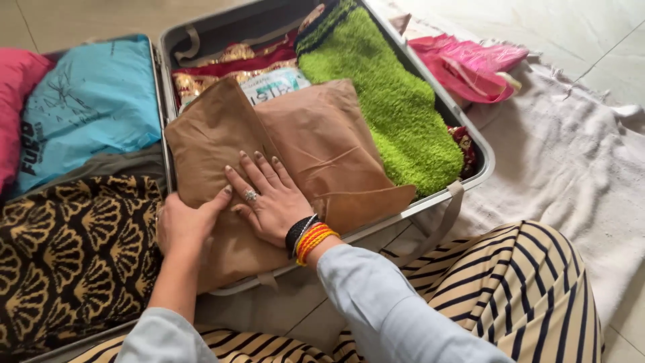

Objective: The person is packing various clothes, sweaters, and paper bags into a suitcase laid out on a tiled floor.

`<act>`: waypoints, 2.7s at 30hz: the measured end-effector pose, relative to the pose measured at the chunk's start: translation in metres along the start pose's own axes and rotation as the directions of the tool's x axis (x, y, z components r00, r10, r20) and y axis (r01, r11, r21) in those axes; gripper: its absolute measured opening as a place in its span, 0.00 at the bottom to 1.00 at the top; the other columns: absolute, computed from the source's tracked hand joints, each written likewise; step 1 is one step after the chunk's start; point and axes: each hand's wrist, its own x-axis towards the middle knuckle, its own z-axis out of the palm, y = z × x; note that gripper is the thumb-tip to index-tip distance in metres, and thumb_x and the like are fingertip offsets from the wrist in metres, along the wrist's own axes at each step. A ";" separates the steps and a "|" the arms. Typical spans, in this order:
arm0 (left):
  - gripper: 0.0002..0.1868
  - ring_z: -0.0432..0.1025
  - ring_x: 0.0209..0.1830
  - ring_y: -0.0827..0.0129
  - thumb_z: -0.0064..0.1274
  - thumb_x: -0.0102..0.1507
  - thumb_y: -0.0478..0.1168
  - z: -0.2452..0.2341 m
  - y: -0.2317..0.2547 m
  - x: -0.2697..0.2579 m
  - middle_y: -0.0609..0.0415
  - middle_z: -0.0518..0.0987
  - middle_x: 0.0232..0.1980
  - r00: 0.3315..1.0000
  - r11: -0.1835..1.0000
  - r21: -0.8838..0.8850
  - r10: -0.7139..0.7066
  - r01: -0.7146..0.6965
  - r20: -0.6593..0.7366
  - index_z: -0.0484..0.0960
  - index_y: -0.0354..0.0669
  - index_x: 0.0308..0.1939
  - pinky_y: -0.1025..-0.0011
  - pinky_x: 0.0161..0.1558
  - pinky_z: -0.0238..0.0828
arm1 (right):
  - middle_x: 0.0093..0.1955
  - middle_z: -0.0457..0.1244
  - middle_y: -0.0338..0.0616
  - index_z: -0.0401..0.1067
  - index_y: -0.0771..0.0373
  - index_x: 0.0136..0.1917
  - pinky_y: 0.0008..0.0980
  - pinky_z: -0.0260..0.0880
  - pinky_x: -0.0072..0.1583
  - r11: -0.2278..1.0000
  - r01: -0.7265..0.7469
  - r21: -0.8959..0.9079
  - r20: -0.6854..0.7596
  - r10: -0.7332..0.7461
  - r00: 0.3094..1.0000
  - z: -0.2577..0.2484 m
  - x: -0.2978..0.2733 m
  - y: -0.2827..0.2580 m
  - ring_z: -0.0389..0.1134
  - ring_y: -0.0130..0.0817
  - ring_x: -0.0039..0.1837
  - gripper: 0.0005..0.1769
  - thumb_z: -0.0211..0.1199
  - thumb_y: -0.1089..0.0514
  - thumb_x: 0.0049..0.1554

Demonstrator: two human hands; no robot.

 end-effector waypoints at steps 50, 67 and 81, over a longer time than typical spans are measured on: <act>0.70 0.61 0.74 0.49 0.66 0.48 0.67 -0.034 0.094 -0.080 0.39 0.63 0.74 0.668 0.305 -0.887 0.744 -0.346 -0.005 0.40 0.42 0.81 0.51 0.68 0.60 | 0.33 0.66 0.44 0.71 0.63 0.38 0.34 0.74 0.39 -0.585 0.010 0.811 0.155 0.230 0.961 -0.148 0.062 0.167 0.69 0.34 0.35 0.09 0.55 0.63 0.60; 0.41 0.82 0.40 0.61 0.63 0.50 0.35 -0.072 0.147 0.045 0.61 0.86 0.59 0.297 0.411 0.516 0.909 -0.751 -0.292 0.80 0.65 0.69 0.68 0.36 0.78 | 0.40 0.69 0.44 0.72 0.60 0.38 0.35 0.75 0.56 -0.955 -0.049 0.291 0.372 0.065 0.926 -0.050 0.134 0.162 0.71 0.36 0.46 0.10 0.55 0.58 0.58; 0.19 0.81 0.51 0.57 0.49 0.64 0.41 0.096 0.182 0.233 0.54 0.83 0.56 0.302 0.096 0.756 0.943 -0.647 0.138 0.80 0.57 0.59 0.60 0.46 0.80 | 0.55 0.68 0.51 0.73 0.64 0.60 0.40 0.79 0.52 -0.022 -0.658 0.753 0.537 0.600 0.594 0.037 0.230 0.309 0.72 0.42 0.52 0.32 0.66 0.45 0.46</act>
